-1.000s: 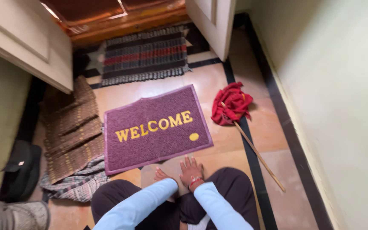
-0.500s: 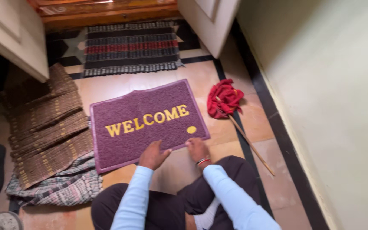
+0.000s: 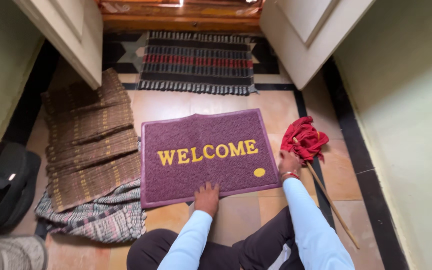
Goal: The person cleans a welcome mat by hand with a cloth and then beats the mat with a stick.
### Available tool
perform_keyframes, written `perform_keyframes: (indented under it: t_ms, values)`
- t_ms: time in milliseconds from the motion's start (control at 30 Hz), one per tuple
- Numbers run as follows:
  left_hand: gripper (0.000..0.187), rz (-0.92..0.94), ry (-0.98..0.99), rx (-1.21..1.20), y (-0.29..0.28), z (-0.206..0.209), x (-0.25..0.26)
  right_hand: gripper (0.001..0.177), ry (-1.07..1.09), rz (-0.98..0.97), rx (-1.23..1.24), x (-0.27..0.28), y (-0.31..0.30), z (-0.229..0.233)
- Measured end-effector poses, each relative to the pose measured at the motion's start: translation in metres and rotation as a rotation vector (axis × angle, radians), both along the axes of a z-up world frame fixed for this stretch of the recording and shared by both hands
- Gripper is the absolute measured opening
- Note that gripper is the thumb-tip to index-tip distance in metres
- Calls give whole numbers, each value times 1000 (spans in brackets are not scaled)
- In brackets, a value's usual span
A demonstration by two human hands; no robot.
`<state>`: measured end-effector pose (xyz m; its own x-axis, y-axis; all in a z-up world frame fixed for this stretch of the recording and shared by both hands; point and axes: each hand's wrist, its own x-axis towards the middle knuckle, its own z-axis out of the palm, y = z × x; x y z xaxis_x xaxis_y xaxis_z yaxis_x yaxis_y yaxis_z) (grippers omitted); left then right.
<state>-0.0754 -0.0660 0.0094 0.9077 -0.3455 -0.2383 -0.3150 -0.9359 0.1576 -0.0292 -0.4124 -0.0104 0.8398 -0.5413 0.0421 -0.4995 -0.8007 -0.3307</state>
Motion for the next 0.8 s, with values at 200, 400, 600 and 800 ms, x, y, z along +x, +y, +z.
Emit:
perform_keyframes:
  t_ms: [200, 400, 600, 800]
  values:
    - [31, -83, -377, 83, -22, -81, 7, 54, -478, -32, 132, -24, -12, -4]
    - [17, -249, -276, 23, -31, -93, 7, 29, -84, -177, 192, -49, -28, 14]
    - [15, -459, -212, -79, -51, -96, -22, 24, -604, 36, 201, -57, -16, 46]
    - [33, -454, -46, -429, -68, -37, -45, 27, -497, 241, 592, -67, 4, 48]
